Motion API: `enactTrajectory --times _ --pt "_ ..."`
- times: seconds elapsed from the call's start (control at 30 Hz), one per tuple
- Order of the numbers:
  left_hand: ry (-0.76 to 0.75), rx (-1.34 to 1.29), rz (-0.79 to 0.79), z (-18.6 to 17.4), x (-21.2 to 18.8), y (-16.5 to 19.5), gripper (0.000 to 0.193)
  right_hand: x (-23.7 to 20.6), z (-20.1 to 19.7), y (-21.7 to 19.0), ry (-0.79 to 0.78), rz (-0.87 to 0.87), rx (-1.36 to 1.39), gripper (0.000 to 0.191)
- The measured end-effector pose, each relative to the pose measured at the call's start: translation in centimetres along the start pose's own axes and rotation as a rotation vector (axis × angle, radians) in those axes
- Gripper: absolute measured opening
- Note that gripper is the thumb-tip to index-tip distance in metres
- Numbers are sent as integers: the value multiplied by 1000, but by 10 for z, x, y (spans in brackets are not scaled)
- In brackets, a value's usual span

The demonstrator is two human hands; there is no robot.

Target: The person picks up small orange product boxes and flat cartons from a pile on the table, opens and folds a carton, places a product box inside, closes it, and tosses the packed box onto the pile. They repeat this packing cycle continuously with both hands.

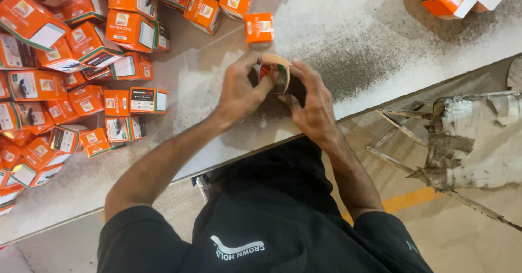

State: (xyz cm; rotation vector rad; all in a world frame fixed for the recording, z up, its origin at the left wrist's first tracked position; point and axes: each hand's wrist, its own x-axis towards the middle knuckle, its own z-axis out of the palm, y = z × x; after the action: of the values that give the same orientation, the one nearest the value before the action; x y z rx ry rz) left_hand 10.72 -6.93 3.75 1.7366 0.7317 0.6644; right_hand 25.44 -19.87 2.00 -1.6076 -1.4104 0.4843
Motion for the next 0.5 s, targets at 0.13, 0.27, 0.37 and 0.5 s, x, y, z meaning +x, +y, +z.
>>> enactTrajectory --times 0.13,0.27,0.37,0.5 --pt "52 -62 -60 11 7 -11 12 2 -3 -3 16 -34 19 56" --pt "-47 -98 95 6 4 -16 17 6 -3 -11 -15 -206 -236 60" --pt "-195 -149 178 -13 0 -16 30 7 -1 -16 -25 -234 -316 61" --pt "-407 -673 -136 -36 7 -18 39 7 -1 -17 -46 -234 -349 63"
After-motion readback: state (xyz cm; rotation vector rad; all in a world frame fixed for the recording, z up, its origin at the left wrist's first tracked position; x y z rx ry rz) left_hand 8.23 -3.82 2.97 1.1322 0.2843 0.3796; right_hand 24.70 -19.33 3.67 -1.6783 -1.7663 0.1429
